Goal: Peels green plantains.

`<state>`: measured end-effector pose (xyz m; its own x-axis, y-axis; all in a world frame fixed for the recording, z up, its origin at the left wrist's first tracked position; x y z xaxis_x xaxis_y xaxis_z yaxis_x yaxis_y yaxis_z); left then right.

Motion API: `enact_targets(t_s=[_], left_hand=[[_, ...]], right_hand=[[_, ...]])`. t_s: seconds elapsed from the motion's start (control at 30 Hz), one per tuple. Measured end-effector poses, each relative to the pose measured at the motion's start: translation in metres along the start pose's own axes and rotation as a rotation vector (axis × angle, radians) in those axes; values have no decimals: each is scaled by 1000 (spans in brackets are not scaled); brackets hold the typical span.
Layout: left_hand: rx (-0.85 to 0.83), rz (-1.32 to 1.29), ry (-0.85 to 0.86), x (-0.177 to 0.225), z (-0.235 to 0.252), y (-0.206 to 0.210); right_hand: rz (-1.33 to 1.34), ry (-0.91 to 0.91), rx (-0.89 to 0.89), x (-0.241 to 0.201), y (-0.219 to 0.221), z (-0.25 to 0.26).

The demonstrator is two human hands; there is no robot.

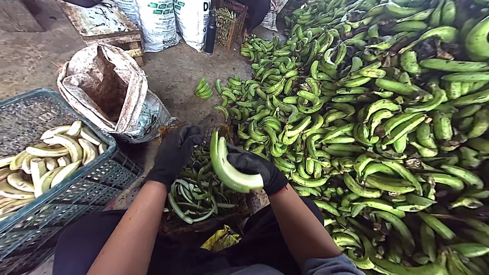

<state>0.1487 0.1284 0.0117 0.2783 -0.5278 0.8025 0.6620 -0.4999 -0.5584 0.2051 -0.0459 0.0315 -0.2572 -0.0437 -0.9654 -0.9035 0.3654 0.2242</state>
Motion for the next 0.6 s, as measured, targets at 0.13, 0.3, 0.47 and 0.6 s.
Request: enact_targets(t_s=[0.13,0.3,0.47,0.6], left_hand=[[45,36,-46,11,-6,-9],[127,82,185,62,-41,5],[268,157,279,78,-59,8],[234,165,226,73,-54,8]], right_hand=[[16,-101,308,2,-41,15],[423,-304,749,-21,-78,24],[815,-364,941,-35,-89,26],[591,-384,883,-36,-83,17]])
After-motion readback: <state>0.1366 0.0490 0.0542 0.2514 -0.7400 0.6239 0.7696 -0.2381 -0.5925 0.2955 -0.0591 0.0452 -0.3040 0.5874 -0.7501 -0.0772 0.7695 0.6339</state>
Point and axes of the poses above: each hand's wrist, its own z-axis towards the middle knuckle, its own y-axis out of the palm, x = y × z, the point moved 10 cm from there along z, towards the middle knuckle, and after that the axes turned 15 degrees about x, right-handed, at the moved point
